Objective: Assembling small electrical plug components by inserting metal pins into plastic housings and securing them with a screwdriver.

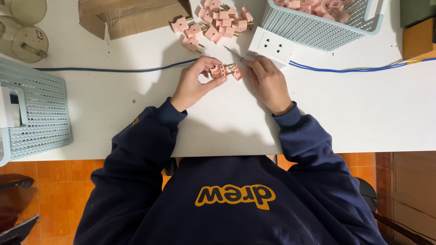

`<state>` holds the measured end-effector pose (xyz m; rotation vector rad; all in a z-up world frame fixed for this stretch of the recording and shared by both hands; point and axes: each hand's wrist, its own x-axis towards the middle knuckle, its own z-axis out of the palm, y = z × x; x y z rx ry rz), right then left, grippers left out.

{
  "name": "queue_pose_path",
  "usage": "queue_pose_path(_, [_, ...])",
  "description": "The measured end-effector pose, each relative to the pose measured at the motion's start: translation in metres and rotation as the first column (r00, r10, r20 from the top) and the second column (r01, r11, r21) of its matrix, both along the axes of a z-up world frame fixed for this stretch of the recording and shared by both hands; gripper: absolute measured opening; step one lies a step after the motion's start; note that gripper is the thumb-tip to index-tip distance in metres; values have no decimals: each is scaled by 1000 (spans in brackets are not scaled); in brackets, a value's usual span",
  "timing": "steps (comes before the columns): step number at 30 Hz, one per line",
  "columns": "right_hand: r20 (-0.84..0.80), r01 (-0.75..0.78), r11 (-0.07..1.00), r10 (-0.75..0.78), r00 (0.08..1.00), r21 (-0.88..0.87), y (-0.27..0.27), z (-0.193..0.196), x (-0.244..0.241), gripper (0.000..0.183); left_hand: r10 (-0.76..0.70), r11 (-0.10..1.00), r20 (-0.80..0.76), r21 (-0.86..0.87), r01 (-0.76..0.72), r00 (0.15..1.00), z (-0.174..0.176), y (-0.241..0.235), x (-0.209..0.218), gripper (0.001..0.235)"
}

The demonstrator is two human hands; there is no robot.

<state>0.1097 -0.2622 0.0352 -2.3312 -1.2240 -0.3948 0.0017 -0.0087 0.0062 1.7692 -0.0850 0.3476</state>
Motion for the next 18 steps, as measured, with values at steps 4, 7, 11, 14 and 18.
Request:
queue_pose_path(4, [88, 5, 1000, -4, 996, -16, 1, -3, 0, 10, -16, 973, -35, -231, 7, 999, -16, 4, 4, 49])
queue_pose_path(7, [106, -53, 996, 45, 993, 73, 5, 7, -7, 11, 7, 936, -79, -350, -34, 997, -19, 5, 5, 53])
queue_pose_path(11, [84, -134, 990, 130, 988, 46, 11, 7, -15, 35, -10, 894, -93, -446, -32, 996, -10, 4, 4, 53])
queue_pose_path(14, [125, -144, 989, 139, 982, 31, 14, 1, -16, 25, -22, 882, -103, -470, -29, 994, -3, 3, 3, 52])
queue_pose_path(18, [-23, -94, 989, 98, 995, 116, 15, -2, -17, 15, -42, 888, -109, -459, -13, 993, -4, 6, 3, 48])
